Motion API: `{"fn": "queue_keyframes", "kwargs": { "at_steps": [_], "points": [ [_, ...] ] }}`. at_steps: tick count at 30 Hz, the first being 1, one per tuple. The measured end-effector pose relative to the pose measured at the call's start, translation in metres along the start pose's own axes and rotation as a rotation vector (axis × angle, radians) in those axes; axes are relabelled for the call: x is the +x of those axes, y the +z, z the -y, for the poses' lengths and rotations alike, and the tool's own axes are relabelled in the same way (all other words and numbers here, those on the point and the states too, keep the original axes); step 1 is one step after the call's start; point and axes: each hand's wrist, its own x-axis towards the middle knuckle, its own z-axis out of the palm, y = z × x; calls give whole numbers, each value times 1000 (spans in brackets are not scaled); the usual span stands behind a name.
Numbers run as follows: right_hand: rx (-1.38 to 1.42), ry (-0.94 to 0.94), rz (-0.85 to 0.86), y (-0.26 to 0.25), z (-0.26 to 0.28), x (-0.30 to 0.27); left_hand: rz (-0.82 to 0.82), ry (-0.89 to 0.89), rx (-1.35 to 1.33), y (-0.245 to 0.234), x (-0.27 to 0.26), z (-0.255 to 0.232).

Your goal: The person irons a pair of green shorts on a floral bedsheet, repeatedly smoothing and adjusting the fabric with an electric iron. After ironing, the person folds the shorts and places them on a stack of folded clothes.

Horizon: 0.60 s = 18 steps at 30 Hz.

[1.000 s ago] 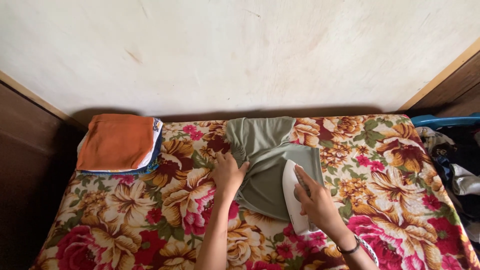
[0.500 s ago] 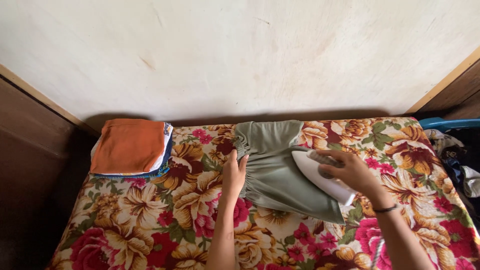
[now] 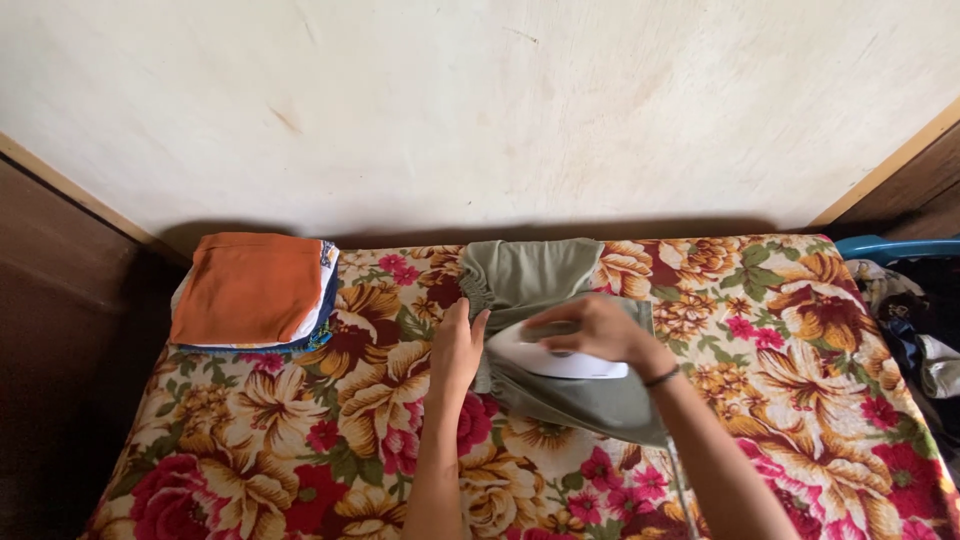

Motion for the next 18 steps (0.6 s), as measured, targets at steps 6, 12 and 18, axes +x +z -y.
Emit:
{"fn": "queue_keyframes", "kwargs": {
  "at_steps": [6,12,18],
  "points": [
    [-117,-12,-96,4,-6,1,10,-16,52,-5,0,3],
    [-196,316,-195,-42,-65,-42,96,-36,2,-19,-7,-7],
    [-145,383,-300,-49,-134,-50,79,-33,-49,-13,-1,14]
  ]
}}
